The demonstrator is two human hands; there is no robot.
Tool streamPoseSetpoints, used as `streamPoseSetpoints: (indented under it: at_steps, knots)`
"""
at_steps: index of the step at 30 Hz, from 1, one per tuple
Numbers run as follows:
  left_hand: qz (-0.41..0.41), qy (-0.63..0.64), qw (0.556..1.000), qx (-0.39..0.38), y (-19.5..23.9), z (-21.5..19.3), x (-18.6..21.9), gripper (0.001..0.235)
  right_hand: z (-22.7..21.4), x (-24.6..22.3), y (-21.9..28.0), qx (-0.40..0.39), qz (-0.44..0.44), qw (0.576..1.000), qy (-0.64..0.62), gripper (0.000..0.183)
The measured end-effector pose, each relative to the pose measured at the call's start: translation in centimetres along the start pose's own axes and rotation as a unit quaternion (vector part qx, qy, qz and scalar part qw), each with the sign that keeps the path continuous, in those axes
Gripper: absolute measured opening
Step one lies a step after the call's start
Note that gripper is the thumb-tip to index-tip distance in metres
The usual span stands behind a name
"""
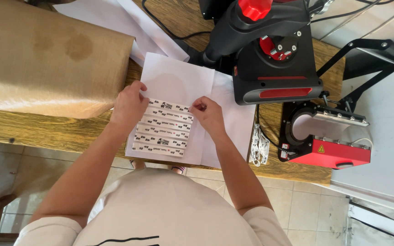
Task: Peeling small printed labels from a backing sheet and arranging them on a template for heat transfer.
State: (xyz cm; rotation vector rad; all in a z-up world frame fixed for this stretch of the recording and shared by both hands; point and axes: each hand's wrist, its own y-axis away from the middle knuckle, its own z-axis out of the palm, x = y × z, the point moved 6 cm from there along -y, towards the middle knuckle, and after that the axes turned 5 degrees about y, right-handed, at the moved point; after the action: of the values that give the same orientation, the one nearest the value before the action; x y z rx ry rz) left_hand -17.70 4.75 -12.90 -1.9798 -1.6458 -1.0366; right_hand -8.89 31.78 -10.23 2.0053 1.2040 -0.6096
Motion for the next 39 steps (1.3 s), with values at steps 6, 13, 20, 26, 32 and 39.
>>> streamPoseSetpoints:
  at_steps: [6, 13, 20, 26, 32, 39]
  knots:
    - [0.091, 0.028, 0.995, 0.018, 4.9, -3.5, 5.0, 0.035, -8.0, 3.5, 3.7, 0.062, -0.035, 0.996, -0.046, 0.018]
    - [0.14, 0.056, 0.989, -0.001, 12.1, -6.3, 8.0, 0.031, -21.8, 21.7, 7.9, 0.231, 0.123, 0.958, 0.114, 0.02]
    - [0.064, 0.045, 0.996, -0.043, 14.0, -4.9, 8.9, 0.033, -18.5, 24.7, 7.0, 0.156, 0.311, 0.908, 0.235, 0.038]
    - [0.067, 0.06, 0.994, -0.056, 14.9, -4.1, 9.9, 0.032, -16.5, 24.6, 3.6, 0.106, 0.229, 0.901, 0.353, 0.039]
    - [0.082, 0.058, 0.994, -0.047, 15.4, -4.4, 10.4, 0.03, -17.7, 25.6, 4.2, 0.14, 0.224, 0.907, 0.328, 0.034]
    - [0.269, 0.125, 0.955, 0.031, 15.1, -3.9, 14.9, 0.031, -22.6, 5.2, 16.3, 0.259, -0.037, 0.958, 0.113, 0.023]
